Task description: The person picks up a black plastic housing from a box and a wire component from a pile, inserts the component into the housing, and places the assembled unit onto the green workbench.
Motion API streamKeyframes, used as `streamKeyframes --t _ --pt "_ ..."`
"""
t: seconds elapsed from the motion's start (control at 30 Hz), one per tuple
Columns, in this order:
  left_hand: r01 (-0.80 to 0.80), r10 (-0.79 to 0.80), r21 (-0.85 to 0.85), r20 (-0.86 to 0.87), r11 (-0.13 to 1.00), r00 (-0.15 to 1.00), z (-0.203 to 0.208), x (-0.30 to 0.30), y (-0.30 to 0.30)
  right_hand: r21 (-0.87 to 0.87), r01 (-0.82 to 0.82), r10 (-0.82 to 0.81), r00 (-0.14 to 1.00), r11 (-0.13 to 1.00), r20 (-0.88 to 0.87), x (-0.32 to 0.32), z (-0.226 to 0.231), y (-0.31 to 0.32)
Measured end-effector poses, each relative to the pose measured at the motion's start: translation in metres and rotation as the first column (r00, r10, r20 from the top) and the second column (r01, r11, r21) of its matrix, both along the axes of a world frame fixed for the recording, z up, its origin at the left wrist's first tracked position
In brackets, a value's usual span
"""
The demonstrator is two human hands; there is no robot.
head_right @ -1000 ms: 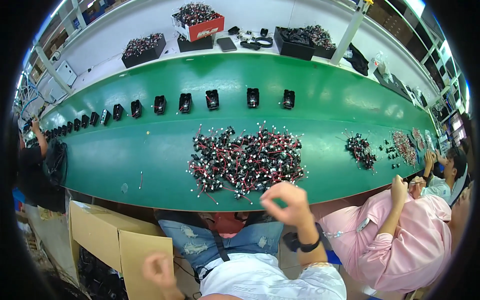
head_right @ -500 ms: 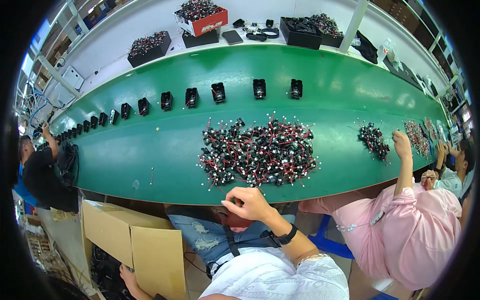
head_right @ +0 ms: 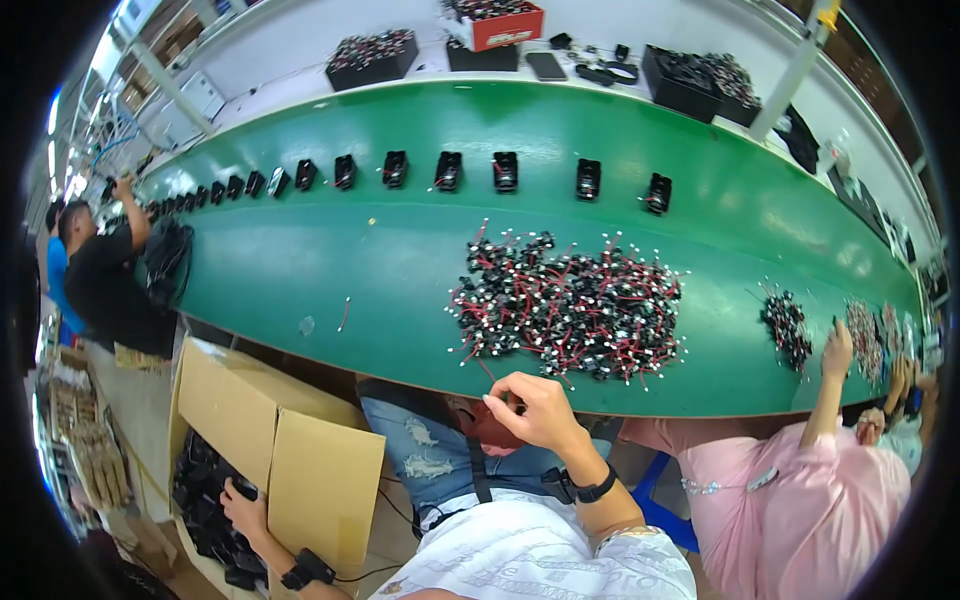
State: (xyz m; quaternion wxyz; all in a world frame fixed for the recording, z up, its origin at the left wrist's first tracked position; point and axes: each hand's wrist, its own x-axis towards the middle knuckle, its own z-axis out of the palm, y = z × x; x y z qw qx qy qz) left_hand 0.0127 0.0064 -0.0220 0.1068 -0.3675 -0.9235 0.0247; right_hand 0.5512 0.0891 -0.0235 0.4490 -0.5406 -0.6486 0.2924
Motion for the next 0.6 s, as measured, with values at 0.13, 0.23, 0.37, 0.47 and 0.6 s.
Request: streamKeyframes --t 0.13,0.23,0.37,0.47,0.6 --pt "-0.041 0.052 -0.071 0.160 0.997 0.986 0.016 0.005 -0.001 -0.038 -0.020 0.024 0.993 0.999 0.115 0.008 0.019 0.001" --pt "-0.031 0.039 -0.048 0.180 0.998 0.983 0.019 0.008 0.000 -0.004 0.007 -0.006 0.987 1.000 0.162 0.012 0.031 0.014" --pt "-0.057 0.038 0.257 0.078 0.965 0.996 0.020 0.010 0.001 0.073 0.152 -0.164 0.962 0.986 0.217 0.028 0.052 0.029" --pt "0.072 -0.087 0.696 -0.014 0.714 0.996 0.027 0.021 0.001 0.080 0.252 -0.264 0.934 0.964 0.241 0.042 0.054 0.049" --pt "-0.159 -0.750 0.952 0.304 0.261 0.587 0.047 0.087 0.008 0.030 0.324 -0.305 0.854 0.946 0.421 0.044 0.057 0.091"
